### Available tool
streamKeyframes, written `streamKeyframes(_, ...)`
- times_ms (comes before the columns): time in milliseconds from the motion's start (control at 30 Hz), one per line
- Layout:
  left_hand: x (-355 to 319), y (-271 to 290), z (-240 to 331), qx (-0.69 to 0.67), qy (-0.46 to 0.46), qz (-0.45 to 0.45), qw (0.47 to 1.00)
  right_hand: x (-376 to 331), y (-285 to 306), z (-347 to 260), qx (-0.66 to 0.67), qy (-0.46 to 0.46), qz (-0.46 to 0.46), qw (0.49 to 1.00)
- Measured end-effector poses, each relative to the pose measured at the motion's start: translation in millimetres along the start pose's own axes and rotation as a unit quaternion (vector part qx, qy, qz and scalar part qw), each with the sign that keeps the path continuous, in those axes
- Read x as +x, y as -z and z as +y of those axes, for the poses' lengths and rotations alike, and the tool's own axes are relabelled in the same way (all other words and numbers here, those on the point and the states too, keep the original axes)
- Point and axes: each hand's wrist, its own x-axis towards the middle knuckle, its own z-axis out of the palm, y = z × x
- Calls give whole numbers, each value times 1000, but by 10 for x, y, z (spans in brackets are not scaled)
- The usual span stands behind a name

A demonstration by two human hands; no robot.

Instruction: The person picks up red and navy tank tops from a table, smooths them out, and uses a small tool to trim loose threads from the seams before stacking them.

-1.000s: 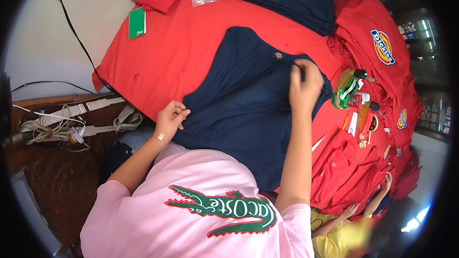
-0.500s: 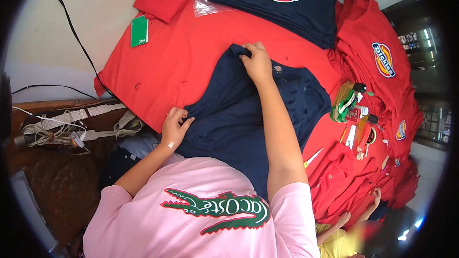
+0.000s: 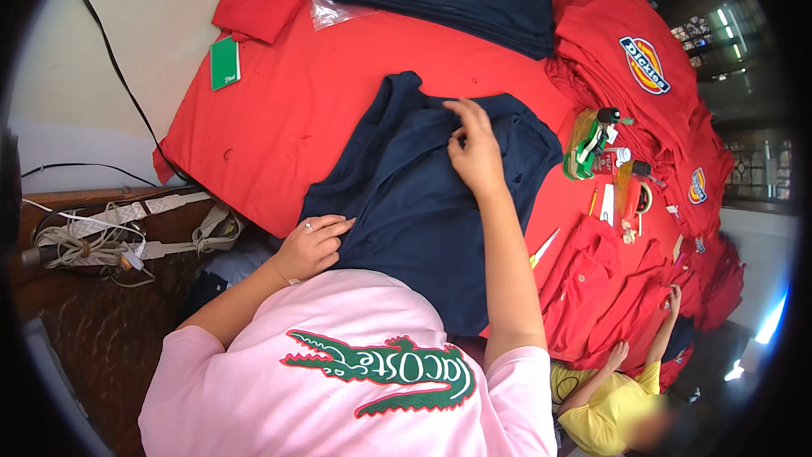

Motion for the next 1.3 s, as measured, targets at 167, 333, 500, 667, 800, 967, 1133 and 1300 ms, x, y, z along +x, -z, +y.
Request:
streamKeyframes(167,28,-31,-9,-2,-13,-18,1000,38,-216,307,-190,40,-92,977)
streamKeyframes(333,-20,-69,-32,5,-2,-9,1000,72,-250,3,-243,-18,-93,965)
streamKeyframes(500,-2,-64,-34,13,0,0,1000,201,-447,158,-311,-28,-103,944)
streamKeyframes(667,-27,-57,-47,-55,50,63,995,-37,-85,167,207,-29,119,971)
streamKeyframes(800,-53,22,41,-5,-15,77,997,-616,698,78,253,-61,119,958)
streamKeyframes(967,-143,-92,15,12,3,48,999,-1495,736,721,265,-226,106,932)
streamKeyframes(1133,-163,-137,-2,1,27,64,998,-1749,567,615,405,-237,202,860)
streamKeyframes(1300,-131,-121,-19,-35,68,82,994,-1698,667,596,386,-220,163,881)
